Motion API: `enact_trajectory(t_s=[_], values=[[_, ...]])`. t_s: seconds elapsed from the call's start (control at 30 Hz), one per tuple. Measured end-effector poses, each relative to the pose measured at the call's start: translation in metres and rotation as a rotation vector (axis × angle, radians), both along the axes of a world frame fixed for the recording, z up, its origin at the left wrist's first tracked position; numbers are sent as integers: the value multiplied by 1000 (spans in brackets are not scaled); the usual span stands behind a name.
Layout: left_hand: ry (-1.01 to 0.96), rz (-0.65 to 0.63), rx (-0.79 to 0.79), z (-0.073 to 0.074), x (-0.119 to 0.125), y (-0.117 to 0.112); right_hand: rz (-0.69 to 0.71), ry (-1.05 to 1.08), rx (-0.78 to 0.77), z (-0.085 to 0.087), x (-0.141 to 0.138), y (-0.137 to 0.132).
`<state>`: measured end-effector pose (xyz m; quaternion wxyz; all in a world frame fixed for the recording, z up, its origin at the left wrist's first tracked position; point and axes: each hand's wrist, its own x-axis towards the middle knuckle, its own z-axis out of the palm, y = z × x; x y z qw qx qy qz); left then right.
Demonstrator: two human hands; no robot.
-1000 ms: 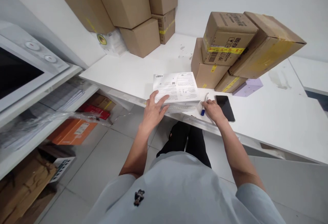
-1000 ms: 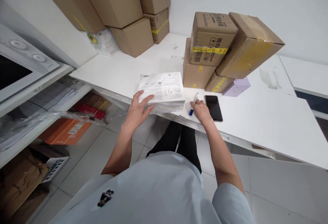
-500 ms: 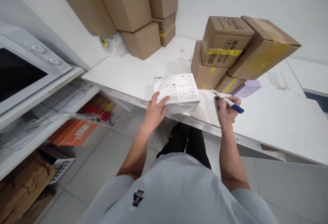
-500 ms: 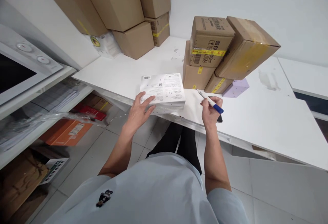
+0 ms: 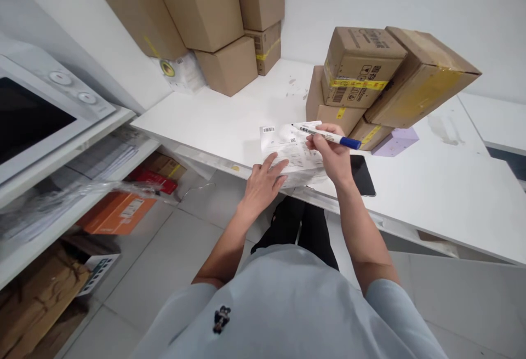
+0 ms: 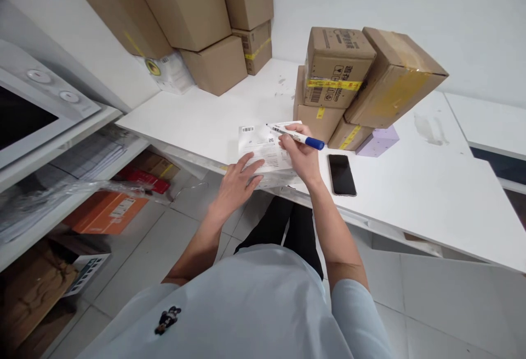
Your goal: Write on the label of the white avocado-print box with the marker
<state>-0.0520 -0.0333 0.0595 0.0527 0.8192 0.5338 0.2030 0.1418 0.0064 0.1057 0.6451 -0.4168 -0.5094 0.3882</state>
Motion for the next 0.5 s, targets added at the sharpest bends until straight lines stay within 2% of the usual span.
enact_trajectory(t_s=[0.1, 0.23, 0.4, 0.5], values=[[3, -33, 19, -2, 3, 1, 2, 7, -3, -5, -12, 19], [8, -40, 17, -1, 4, -2, 15, 25, -111, -15, -18, 32], [109, 53, 70, 16, 13, -8, 3, 66, -162, -16, -19, 32], [145, 12, 93, 23, 22, -2, 3, 89, -171, -14, -19, 32]])
